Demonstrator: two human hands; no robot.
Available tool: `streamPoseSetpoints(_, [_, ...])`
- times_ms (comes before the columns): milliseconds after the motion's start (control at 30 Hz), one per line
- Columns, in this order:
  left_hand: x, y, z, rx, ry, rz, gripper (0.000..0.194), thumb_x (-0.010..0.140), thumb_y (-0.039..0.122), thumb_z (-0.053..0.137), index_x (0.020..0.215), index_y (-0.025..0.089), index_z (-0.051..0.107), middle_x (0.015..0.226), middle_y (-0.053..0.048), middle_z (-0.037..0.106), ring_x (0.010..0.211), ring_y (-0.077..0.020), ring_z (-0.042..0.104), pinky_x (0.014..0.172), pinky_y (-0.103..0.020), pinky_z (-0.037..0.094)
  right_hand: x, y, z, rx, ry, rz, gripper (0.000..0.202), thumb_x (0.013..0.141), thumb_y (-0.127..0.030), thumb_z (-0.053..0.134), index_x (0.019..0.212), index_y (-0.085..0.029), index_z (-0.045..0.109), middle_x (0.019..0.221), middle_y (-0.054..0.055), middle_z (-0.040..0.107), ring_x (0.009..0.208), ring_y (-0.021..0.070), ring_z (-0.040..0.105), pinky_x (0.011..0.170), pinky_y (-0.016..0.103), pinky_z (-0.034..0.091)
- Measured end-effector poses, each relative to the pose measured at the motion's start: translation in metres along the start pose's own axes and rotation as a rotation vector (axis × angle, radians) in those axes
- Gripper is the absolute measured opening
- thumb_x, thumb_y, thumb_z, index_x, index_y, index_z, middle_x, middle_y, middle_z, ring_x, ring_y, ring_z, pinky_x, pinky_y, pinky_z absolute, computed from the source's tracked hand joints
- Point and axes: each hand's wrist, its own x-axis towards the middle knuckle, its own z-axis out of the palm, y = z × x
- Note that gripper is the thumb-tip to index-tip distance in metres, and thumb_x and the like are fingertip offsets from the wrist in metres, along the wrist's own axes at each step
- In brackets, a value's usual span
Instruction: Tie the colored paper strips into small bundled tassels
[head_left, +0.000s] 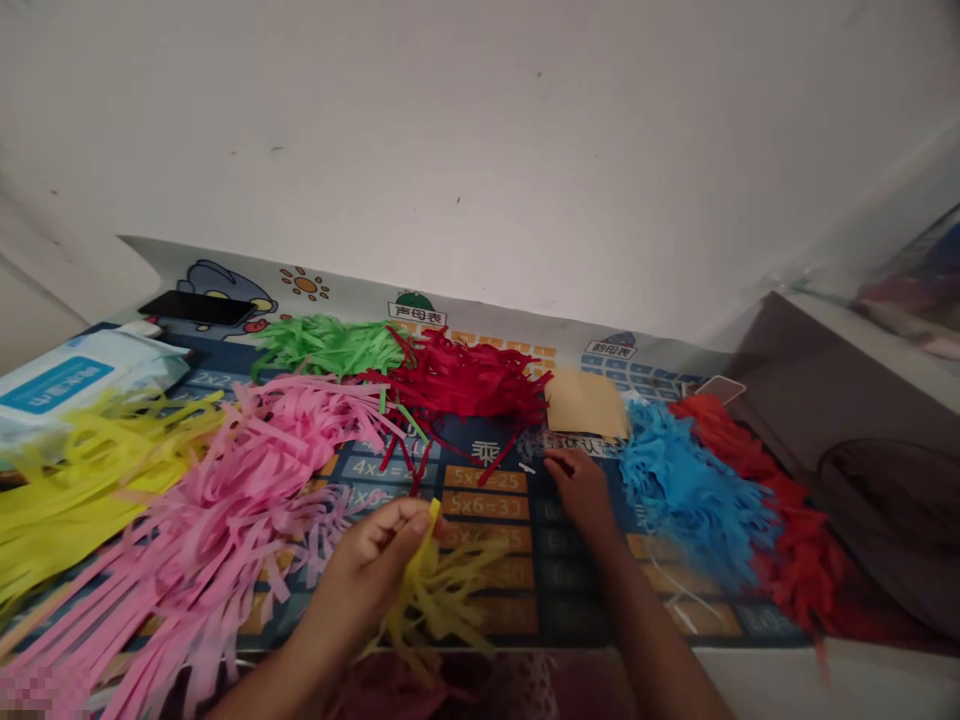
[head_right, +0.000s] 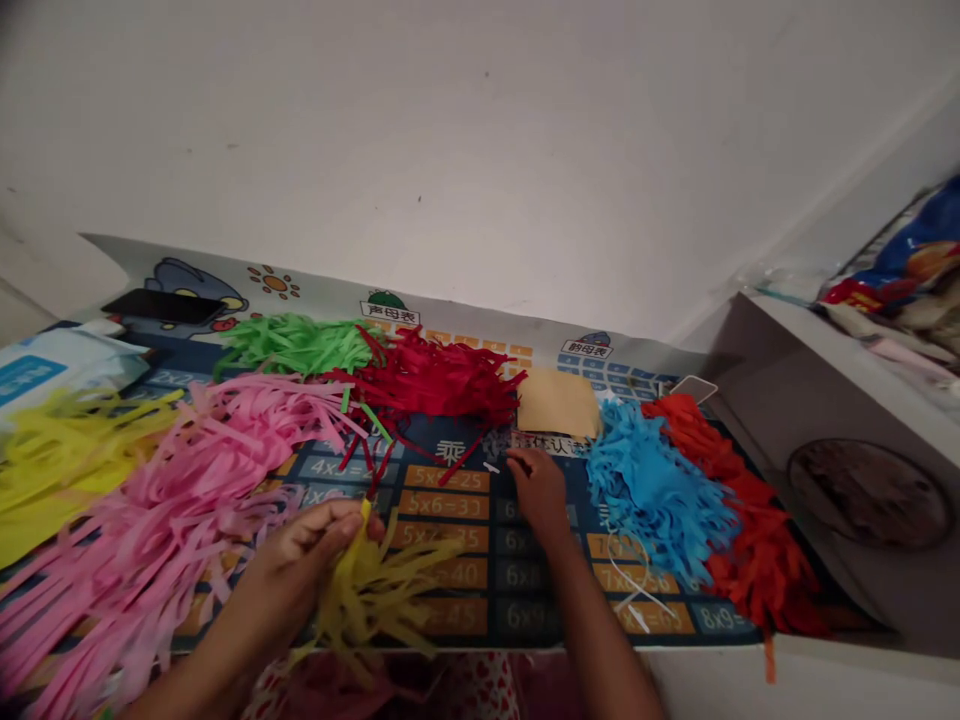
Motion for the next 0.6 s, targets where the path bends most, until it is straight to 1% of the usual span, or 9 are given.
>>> streamPoseSetpoints(33, [0.001, 0.001, -0.001, -0.111, -0.02, -0.093, 0.035, 0.085, 0.052, 0.054, 0.075, 0.019, 0.061, 0.067, -0.001, 0.063, 0.059, -0.0143, 0.058, 0.056, -0.025, 0.048, 0.009, 0.009, 0.001, -0.018, -0.02, -0.018, 0.019, 0.081, -0.033, 0.056, 0.082, -0.02, 0.071, 0.088, 0.009, 0.07, 0.087, 0.025, 0.063, 0.083, 0.042, 0.047])
streamPoseSetpoints(100, [0.005, -0.002, 0.002, -0.237, -0.02, -0.162, 0.043, 0.083, 0.059, 0.053, 0.067, 0.019, 0.05, 0.056, 0.004, 0.049, 0.048, -0.0097, 0.045, 0.048, -0.021, 0.041, 0.018, 0.018, 0.008, -0.068, -0.065, -0.064, 0.016, 0.082, -0.029, 0.057, 0.081, -0.021, 0.071, 0.086, 0.008, 0.07, 0.086, 0.0242, 0.063, 0.083, 0.04, 0.048])
streamPoseSetpoints(133, [0.007, -0.004, 0.004, -0.232, -0.003, -0.159, 0.045, 0.082, 0.061, 0.053, 0.066, 0.019, 0.046, 0.053, 0.006, 0.041, 0.045, -0.0082, 0.038, 0.045, -0.019, 0.036, 0.018, 0.019, 0.013, -0.091, -0.085, -0.083, 0.015, 0.082, -0.026, 0.057, 0.082, -0.021, 0.071, 0.087, 0.008, 0.07, 0.086, 0.0236, 0.063, 0.082, 0.039, 0.048])
streamPoseSetpoints(200, [0.011, -0.01, 0.009, -0.105, 0.012, -0.106, 0.046, 0.081, 0.063, 0.051, 0.067, 0.02, 0.043, 0.053, 0.008, 0.032, 0.043, -0.0078, 0.031, 0.042, -0.018, 0.029, 0.015, 0.017, 0.022, -0.135, -0.106, -0.105, 0.014, 0.083, -0.022, 0.057, 0.085, -0.019, 0.07, 0.089, 0.008, 0.069, 0.086, 0.0232, 0.063, 0.081, 0.037, 0.048])
streamPoseSetpoints(267, [0.014, -0.012, 0.012, 0.098, -0.014, -0.009, 0.042, 0.084, 0.059, 0.049, 0.07, 0.02, 0.048, 0.055, 0.007, 0.037, 0.047, -0.0097, 0.035, 0.044, -0.019, 0.031, 0.011, 0.012, 0.026, -0.173, -0.107, -0.11, 0.013, 0.083, -0.018, 0.056, 0.086, -0.018, 0.068, 0.089, 0.009, 0.068, 0.086, 0.0229, 0.062, 0.079, 0.036, 0.048])
streamPoseSetpoints(333, [0.017, -0.012, 0.015, 0.283, -0.067, 0.115, 0.034, 0.087, 0.05, 0.048, 0.074, 0.02, 0.055, 0.062, 0.003, 0.05, 0.056, -0.0129, 0.047, 0.053, -0.022, 0.039, 0.006, 0.006, 0.025, -0.197, -0.099, -0.115, 0.013, 0.085, -0.016, 0.054, 0.084, -0.018, 0.066, 0.089, 0.009, 0.066, 0.085, 0.0217, 0.062, 0.079, 0.034, 0.049])
streamPoseSetpoints(400, [0.018, -0.01, 0.018, 0.393, -0.134, 0.206, 0.027, 0.088, 0.043, 0.046, 0.082, 0.021, 0.061, 0.069, 0.001, 0.059, 0.063, -0.015, 0.054, 0.06, -0.024, 0.043, -0.001, 0.0, 0.023, -0.2, -0.096, -0.13, 0.013, 0.086, -0.015, 0.052, 0.084, -0.019, 0.065, 0.092, 0.008, 0.066, 0.089, 0.0198, 0.061, 0.081, 0.032, 0.049])
streamPoseSetpoints(500, [0.021, -0.013, 0.022, 0.45, -0.206, 0.249, 0.026, 0.09, 0.038, 0.044, 0.087, 0.022, 0.063, 0.071, 0.0, 0.063, 0.063, -0.0154, 0.056, 0.061, -0.024, 0.044, -0.013, -0.005, 0.022, -0.181, -0.111, -0.148, 0.014, 0.086, -0.013, 0.051, 0.086, -0.019, 0.064, 0.1, 0.008, 0.066, 0.096, 0.0193, 0.061, 0.085, 0.032, 0.048])
streamPoseSetpoints(600, [0.023, -0.026, 0.024, 0.47, -0.211, 0.238, 0.027, 0.091, 0.037, 0.043, 0.084, 0.02, 0.063, 0.072, -0.001, 0.064, 0.066, -0.0156, 0.058, 0.062, -0.023, 0.044, -0.021, -0.003, 0.023, -0.151, -0.129, -0.135, 0.016, 0.084, -0.013, 0.051, 0.092, -0.018, 0.064, 0.099, 0.009, 0.066, 0.093, 0.0207, 0.062, 0.084, 0.034, 0.05])
